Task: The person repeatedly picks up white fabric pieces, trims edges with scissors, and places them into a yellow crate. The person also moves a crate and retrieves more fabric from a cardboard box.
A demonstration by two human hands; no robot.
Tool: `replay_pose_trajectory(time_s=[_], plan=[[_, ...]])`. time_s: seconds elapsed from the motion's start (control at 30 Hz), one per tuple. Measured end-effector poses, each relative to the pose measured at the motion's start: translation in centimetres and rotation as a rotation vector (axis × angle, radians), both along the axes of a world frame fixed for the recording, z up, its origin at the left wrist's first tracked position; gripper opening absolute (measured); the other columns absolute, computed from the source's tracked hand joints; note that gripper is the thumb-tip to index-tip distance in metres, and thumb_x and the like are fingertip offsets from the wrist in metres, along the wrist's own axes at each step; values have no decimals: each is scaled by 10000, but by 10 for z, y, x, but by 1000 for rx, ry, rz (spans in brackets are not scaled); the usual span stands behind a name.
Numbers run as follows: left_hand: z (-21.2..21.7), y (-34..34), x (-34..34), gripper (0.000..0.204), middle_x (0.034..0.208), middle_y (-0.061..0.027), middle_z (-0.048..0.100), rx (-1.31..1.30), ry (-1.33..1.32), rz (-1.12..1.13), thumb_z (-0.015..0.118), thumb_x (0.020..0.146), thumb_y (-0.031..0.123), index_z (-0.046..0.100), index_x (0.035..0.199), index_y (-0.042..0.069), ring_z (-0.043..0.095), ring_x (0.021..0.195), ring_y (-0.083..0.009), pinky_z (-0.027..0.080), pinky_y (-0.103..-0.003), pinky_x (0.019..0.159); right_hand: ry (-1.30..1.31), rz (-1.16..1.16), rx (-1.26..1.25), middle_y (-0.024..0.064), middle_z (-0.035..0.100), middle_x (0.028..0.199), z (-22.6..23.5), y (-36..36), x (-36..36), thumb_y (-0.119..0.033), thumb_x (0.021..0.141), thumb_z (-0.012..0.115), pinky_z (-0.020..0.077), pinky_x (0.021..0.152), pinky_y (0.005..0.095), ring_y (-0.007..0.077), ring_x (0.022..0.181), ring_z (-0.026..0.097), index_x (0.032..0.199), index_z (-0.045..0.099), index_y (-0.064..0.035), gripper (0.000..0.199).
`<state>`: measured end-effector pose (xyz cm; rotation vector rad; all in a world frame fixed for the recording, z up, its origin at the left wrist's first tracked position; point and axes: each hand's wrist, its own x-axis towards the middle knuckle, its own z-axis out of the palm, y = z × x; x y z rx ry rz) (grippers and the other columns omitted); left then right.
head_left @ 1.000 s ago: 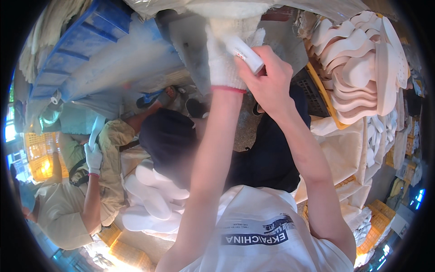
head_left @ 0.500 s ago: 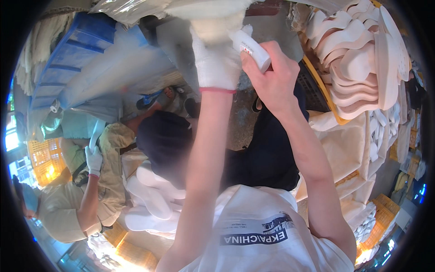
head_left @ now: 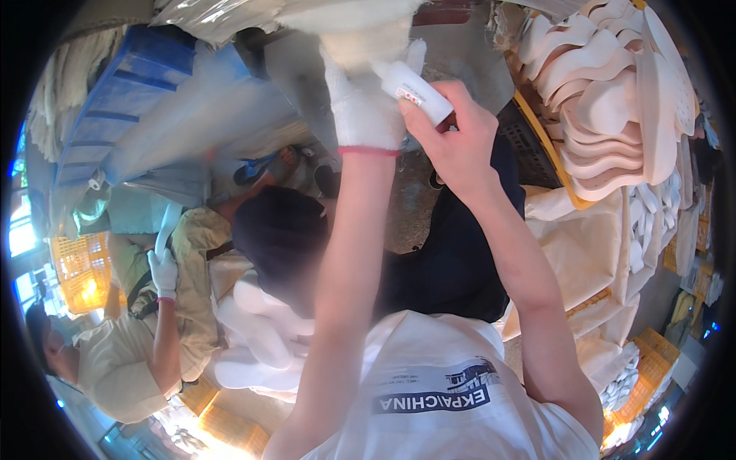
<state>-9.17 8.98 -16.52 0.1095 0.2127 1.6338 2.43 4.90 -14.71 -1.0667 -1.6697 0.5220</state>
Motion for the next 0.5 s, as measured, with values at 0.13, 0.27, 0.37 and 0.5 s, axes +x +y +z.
replay_pose_trajectory(time_s=[0.13,0.27,0.37,0.5], plan=[[4,-3,-1,599,1310,-145,518,22,54,-6,458,944,510,449,1345,65,526,1149,-305,458,-402,979,-30,18,148,50,634,688,5,7,-14,-126,772,779,454,498,231,83,536,556,886,617,-22,224],[6,-2,-1,596,1309,-139,521,35,51,6,458,945,511,454,1341,67,527,1147,-300,458,-399,979,-62,31,206,65,621,669,13,10,-18,-99,753,777,448,488,244,112,516,554,869,609,-25,217],[3,0,0,593,1307,-135,523,38,61,13,457,946,513,457,1339,68,528,1146,-297,458,-398,979,-89,36,224,66,615,657,16,9,-18,-90,749,772,445,483,251,124,508,552,859,605,-28,210],[-1,1,-2,590,1306,-130,525,52,97,40,456,947,514,462,1336,70,529,1144,-293,459,-395,979,-117,11,229,68,613,647,15,10,-15,-95,749,770,453,483,255,138,501,560,843,598,-30,206]])
